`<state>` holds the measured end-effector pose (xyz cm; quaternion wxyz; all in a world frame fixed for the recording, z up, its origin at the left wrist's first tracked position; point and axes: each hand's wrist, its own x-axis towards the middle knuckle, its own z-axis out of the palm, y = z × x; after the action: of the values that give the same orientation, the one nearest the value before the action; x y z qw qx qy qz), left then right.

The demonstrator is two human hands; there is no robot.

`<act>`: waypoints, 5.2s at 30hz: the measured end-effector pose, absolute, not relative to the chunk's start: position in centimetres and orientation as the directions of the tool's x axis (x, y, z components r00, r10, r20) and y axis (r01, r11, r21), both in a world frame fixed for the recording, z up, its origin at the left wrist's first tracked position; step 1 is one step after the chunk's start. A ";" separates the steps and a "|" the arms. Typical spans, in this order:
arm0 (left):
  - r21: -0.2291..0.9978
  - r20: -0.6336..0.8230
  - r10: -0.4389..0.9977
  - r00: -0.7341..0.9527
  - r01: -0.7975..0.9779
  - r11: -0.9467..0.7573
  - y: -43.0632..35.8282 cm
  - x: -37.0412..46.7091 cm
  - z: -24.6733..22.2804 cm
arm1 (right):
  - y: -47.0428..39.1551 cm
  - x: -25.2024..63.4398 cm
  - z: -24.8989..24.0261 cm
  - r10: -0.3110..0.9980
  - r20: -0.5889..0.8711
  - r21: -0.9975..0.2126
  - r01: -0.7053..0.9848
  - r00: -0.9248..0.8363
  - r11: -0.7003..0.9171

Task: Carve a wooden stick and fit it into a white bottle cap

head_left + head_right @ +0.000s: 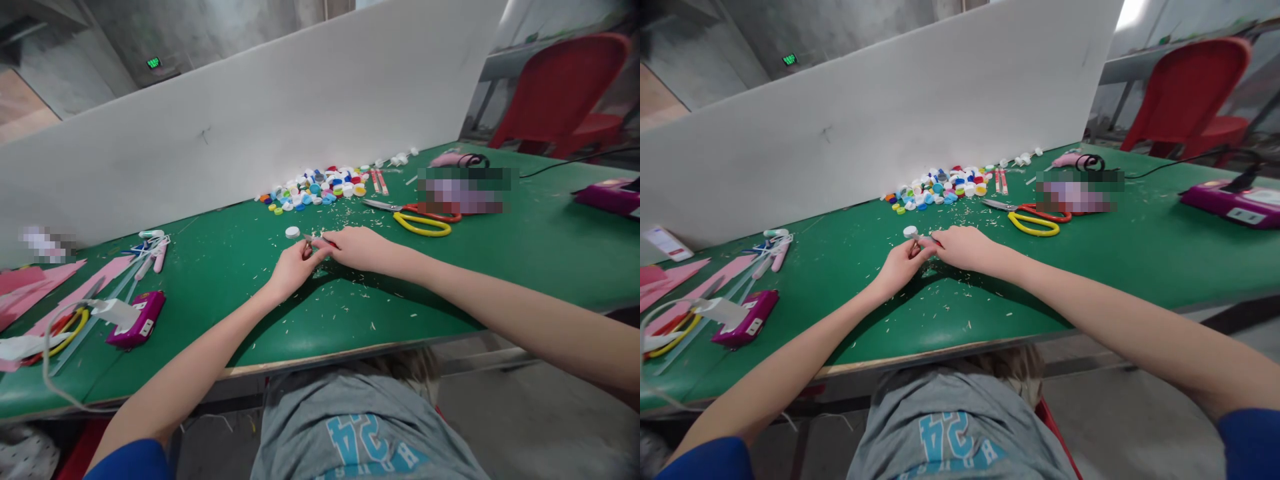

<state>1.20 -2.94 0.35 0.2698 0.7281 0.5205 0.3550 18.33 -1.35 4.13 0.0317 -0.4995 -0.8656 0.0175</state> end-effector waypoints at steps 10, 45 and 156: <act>0.779 0.216 0.950 0.226 0.546 -0.308 -2.9 1.2 0.4 | -1.5 18.3 4.3 0.857 0.000 -0.040 0.857 -0.515 0.514; 0.743 0.260 0.954 0.147 0.600 -0.295 -3.2 1.5 0.2 | -3.0 17.3 3.9 0.928 0.141 0.084 0.938 -0.346 0.337; 0.780 0.237 0.963 0.127 0.567 -0.266 -3.5 2.4 0.9 | -3.2 17.5 5.0 0.930 0.101 0.083 0.934 -0.353 0.346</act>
<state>2.35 -3.46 0.88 0.2651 0.7023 0.5445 0.3741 17.49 -3.24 5.02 0.0179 -0.5683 -0.8202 -0.0630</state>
